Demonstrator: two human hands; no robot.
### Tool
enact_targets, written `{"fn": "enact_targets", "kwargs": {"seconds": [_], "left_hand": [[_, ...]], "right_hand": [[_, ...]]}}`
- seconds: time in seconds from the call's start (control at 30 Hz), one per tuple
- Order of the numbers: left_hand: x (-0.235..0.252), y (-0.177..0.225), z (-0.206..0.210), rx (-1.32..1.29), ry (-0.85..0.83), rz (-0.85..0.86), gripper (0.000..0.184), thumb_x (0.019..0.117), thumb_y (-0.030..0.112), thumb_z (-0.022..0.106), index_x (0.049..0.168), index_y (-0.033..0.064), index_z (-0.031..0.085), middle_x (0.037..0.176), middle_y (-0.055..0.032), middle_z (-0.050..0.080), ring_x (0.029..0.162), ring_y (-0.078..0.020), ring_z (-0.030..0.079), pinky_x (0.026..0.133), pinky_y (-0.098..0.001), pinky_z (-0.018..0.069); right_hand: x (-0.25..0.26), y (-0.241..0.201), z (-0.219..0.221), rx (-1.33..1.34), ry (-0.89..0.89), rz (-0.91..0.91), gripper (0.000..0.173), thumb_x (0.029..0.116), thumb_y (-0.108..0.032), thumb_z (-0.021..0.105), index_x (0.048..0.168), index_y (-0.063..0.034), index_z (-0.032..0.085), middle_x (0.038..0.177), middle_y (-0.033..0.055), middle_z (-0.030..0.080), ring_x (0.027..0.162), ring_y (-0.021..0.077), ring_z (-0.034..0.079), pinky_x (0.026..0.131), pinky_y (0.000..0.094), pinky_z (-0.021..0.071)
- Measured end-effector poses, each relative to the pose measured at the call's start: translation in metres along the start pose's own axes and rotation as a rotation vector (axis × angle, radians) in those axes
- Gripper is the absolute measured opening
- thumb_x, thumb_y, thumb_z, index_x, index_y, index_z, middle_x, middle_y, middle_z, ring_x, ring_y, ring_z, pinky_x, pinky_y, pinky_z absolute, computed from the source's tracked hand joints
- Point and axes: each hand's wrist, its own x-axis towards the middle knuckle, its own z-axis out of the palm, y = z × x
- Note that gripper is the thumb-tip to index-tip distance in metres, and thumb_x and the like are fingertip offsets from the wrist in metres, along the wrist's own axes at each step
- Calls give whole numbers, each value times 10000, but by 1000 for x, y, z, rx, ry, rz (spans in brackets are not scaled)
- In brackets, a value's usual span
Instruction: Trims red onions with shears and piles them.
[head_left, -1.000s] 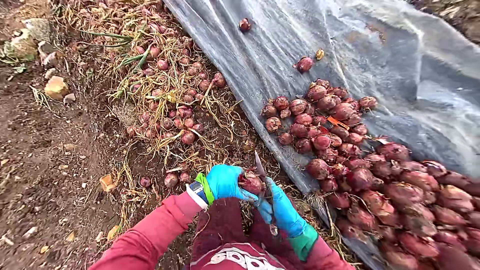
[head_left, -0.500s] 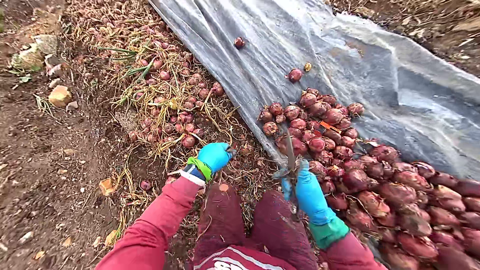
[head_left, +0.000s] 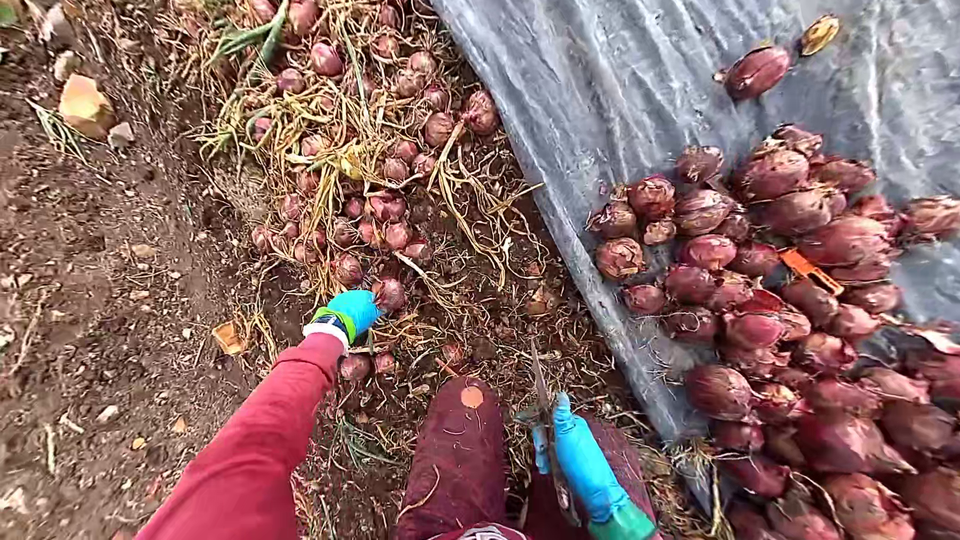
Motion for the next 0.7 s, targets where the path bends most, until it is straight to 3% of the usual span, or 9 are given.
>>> {"fn": "enact_targets", "kwargs": {"seconds": [0.1, 0.2, 0.3, 0.33, 0.37, 0.43, 0.47, 0.6, 0.7], "left_hand": [[-48, 7, -4, -117, 35, 146, 402, 989, 531, 612, 1112, 170, 741, 1053, -110, 753, 1047, -320, 712, 922, -626, 545], [-122, 44, -9, -240, 109, 413, 301, 966, 421, 693, 977, 125, 745, 943, -89, 739, 954, -276, 713, 885, -571, 561], [-184, 84, -17, -61, 69, 720, 210, 952, 337, 703, 987, 134, 748, 998, -68, 744, 974, -256, 711, 870, -548, 561], [-200, 92, -17, 12, 54, 813, 188, 952, 320, 696, 1004, 146, 747, 1018, -61, 745, 984, -255, 710, 865, -548, 560], [-213, 98, -18, 74, 47, 885, 180, 953, 302, 695, 1042, 159, 760, 1046, -55, 751, 1005, -255, 715, 875, -548, 566], [-235, 100, -27, 198, 24, 904, 189, 978, 293, 679, 1112, 186, 758, 1099, -39, 750, 1042, -244, 709, 905, -541, 560], [-244, 98, -30, 229, 40, 874, 191, 980, 300, 679, 1125, 208, 762, 1108, -20, 752, 1046, -224, 708, 916, -529, 561], [-293, 95, -22, 15, 282, 802, 178, 940, 342, 733, 928, 164, 749, 905, -21, 731, 881, -205, 700, 812, -509, 563], [-350, 134, 5, 116, 254, 774, 335, 933, 489, 682, 894, 158, 717, 849, -48, 711, 856, -250, 702, 782, -557, 569]], "right_hand": [[25, 5, 6, 23, -125, 20, 913, 997, -744, 65, 934, -31, 632, 619, 143, 598, 474, 283, 605, 454, 454, 566], [14, -23, 21, -10, -356, -54, 892, 972, -780, 146, 1042, -58, 666, 658, 74, 613, 511, 208, 608, 491, 372, 564], [-10, -52, 30, 49, -426, -281, 909, 829, -928, 340, 905, -75, 645, 643, 59, 622, 498, 190, 618, 480, 351, 567], [-20, -60, 30, 44, -395, -355, 919, 822, -937, 315, 886, -80, 641, 636, 64, 622, 494, 188, 618, 477, 348, 563], [-30, -66, 26, -14, -353, -400, 914, 870, -905, 253, 901, -79, 644, 641, 69, 630, 501, 186, 619, 485, 347, 562], [-53, -69, 11, -178, -289, -419, 843, 998, -758, 216, 856, -67, 679, 598, 64, 610, 471, 178, 589, 469, 359, 538], [-67, -66, 1, -233, -295, -433, 819, 1020, -715, 235, 877, -67, 716, 575, 54, 596, 449, 168, 563, 456, 360, 517], [-104, -31, -20, -193, -220, -497, 861, 981, -781, 209, 940, -80, 706, 573, 57, 576, 437, 172, 555, 438, 350, 521], [-125, -13, -24, -412, -287, -474, 885, 912, -860, 229, 959, -112, 700, 638, 34, 616, 509, 165, 598, 504, 365, 542]]}}
